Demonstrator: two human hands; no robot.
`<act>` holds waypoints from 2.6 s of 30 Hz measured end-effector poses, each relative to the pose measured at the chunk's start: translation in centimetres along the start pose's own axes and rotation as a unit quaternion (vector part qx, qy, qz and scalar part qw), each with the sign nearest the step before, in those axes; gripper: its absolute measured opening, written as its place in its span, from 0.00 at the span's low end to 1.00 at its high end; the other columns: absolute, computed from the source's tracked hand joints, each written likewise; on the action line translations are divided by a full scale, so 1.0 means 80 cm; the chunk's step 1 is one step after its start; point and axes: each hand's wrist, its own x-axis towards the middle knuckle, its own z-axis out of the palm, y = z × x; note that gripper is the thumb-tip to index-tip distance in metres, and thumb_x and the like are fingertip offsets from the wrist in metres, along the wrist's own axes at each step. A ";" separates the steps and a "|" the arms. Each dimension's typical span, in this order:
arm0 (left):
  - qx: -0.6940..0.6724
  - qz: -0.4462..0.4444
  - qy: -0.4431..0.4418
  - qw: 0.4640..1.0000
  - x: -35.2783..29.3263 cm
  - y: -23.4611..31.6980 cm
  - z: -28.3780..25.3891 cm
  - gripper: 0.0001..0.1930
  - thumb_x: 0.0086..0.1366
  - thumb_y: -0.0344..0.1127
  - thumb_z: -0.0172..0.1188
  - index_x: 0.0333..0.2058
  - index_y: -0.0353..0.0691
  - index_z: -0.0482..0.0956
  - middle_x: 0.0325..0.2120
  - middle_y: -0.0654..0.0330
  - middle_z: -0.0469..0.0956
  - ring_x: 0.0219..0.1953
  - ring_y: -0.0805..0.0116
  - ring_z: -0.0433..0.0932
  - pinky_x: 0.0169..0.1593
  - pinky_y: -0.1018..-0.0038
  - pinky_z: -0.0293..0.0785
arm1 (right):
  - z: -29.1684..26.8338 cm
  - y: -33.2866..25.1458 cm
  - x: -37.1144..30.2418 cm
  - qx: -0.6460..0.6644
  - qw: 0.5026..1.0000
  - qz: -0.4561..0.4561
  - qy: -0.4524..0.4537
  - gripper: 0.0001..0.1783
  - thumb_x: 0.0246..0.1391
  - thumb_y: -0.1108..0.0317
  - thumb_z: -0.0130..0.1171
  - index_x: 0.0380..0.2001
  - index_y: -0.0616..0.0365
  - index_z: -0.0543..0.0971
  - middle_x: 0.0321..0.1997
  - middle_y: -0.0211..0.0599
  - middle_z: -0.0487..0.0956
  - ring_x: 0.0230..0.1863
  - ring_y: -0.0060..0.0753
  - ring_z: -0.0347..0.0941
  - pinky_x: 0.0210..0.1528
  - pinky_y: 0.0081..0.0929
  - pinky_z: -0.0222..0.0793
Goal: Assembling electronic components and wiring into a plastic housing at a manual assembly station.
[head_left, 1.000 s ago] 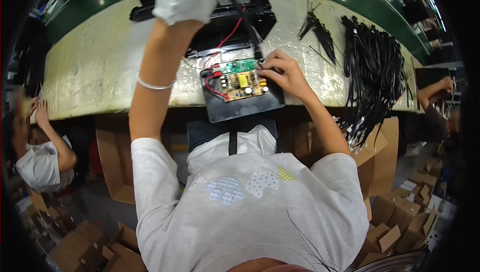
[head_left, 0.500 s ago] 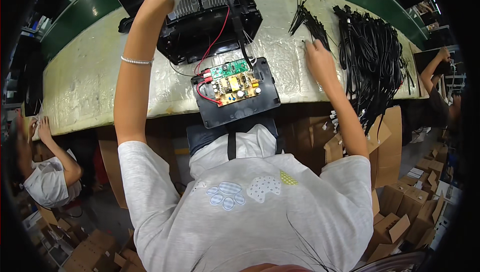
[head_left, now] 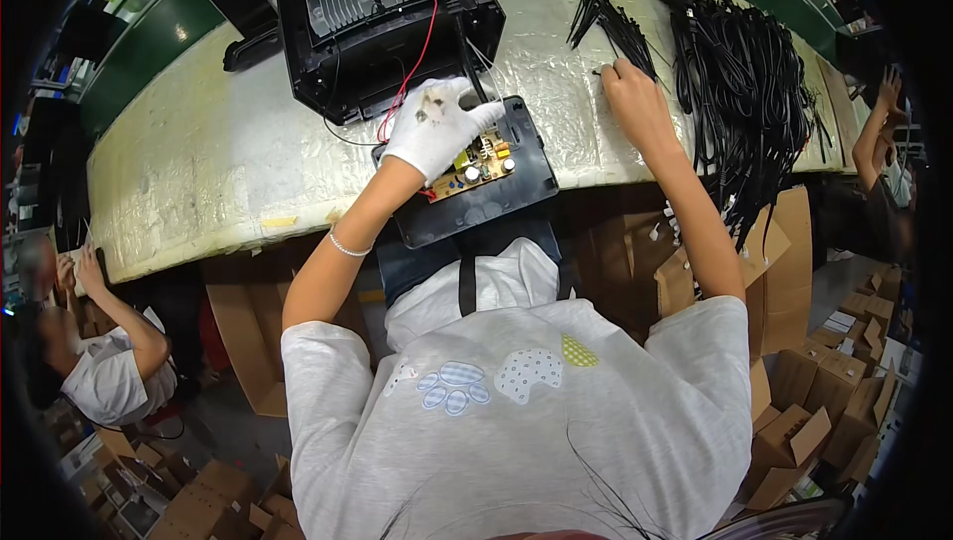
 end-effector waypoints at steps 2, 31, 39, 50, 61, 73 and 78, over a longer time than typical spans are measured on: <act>0.004 -0.012 -0.008 1.000 0.004 0.008 -0.003 0.23 0.60 0.53 0.62 0.30 0.34 0.82 0.29 0.45 0.80 0.35 0.49 0.80 0.45 0.63 0.75 | -0.002 -0.008 -0.006 -0.033 0.999 0.000 0.004 0.02 0.50 0.79 0.52 0.29 0.64 0.72 0.33 0.43 0.72 0.37 0.48 0.77 0.35 0.40 0.75; 0.021 0.023 -0.002 1.000 0.052 -0.044 0.020 0.13 0.60 0.43 0.61 0.36 0.40 0.84 0.34 0.50 0.77 0.42 0.52 0.78 0.49 0.63 0.73 | 0.007 -0.105 0.056 0.831 0.500 0.222 -0.105 0.08 0.65 0.70 0.53 0.42 0.65 0.72 0.43 0.46 0.81 0.46 0.31 0.78 0.53 0.25 0.74; -0.012 0.061 -0.035 0.997 0.028 -0.034 -0.021 0.12 0.60 0.40 0.61 0.32 0.36 0.80 0.32 0.53 0.76 0.38 0.55 0.77 0.46 0.66 0.73 | -0.033 -0.109 0.046 0.418 0.904 -0.031 0.082 0.03 0.56 0.76 0.59 0.34 0.64 0.77 0.45 0.41 0.80 0.40 0.36 0.79 0.42 0.28 0.76; -0.254 -0.043 -0.085 0.963 0.006 -0.062 -0.050 0.09 0.62 0.35 0.61 0.31 0.35 0.77 0.29 0.64 0.76 0.35 0.75 0.74 0.43 0.77 0.70 | -0.028 -0.123 0.060 0.267 0.920 -0.230 0.171 0.13 0.44 0.80 0.61 0.37 0.64 0.77 0.34 0.40 0.78 0.39 0.42 0.75 0.40 0.34 0.75; -0.251 0.139 0.061 0.956 0.010 -0.017 -0.026 0.05 0.65 0.30 0.61 0.36 0.36 0.76 0.38 0.58 0.78 0.39 0.71 0.78 0.45 0.76 0.74 | -0.013 -0.150 0.049 0.500 0.849 -0.032 0.169 0.07 0.52 0.80 0.61 0.37 0.65 0.80 0.35 0.42 0.80 0.35 0.38 0.78 0.39 0.27 0.72; 0.038 0.283 0.157 0.946 0.018 -0.024 0.000 0.20 0.52 0.20 0.60 0.46 0.40 0.78 0.35 0.58 0.80 0.37 0.58 0.80 0.39 0.69 0.78 | -0.008 -0.130 0.039 0.547 0.817 0.021 0.184 0.06 0.52 0.79 0.62 0.35 0.64 0.81 0.33 0.40 0.81 0.33 0.34 0.78 0.37 0.26 0.72; 0.148 0.240 0.154 0.947 0.012 -0.021 0.004 0.25 0.50 0.22 0.58 0.49 0.43 0.76 0.37 0.59 0.78 0.39 0.58 0.78 0.39 0.67 0.77 | -0.011 -0.133 0.033 0.535 0.823 0.020 0.190 0.06 0.51 0.80 0.63 0.35 0.65 0.80 0.33 0.40 0.80 0.32 0.30 0.76 0.36 0.23 0.71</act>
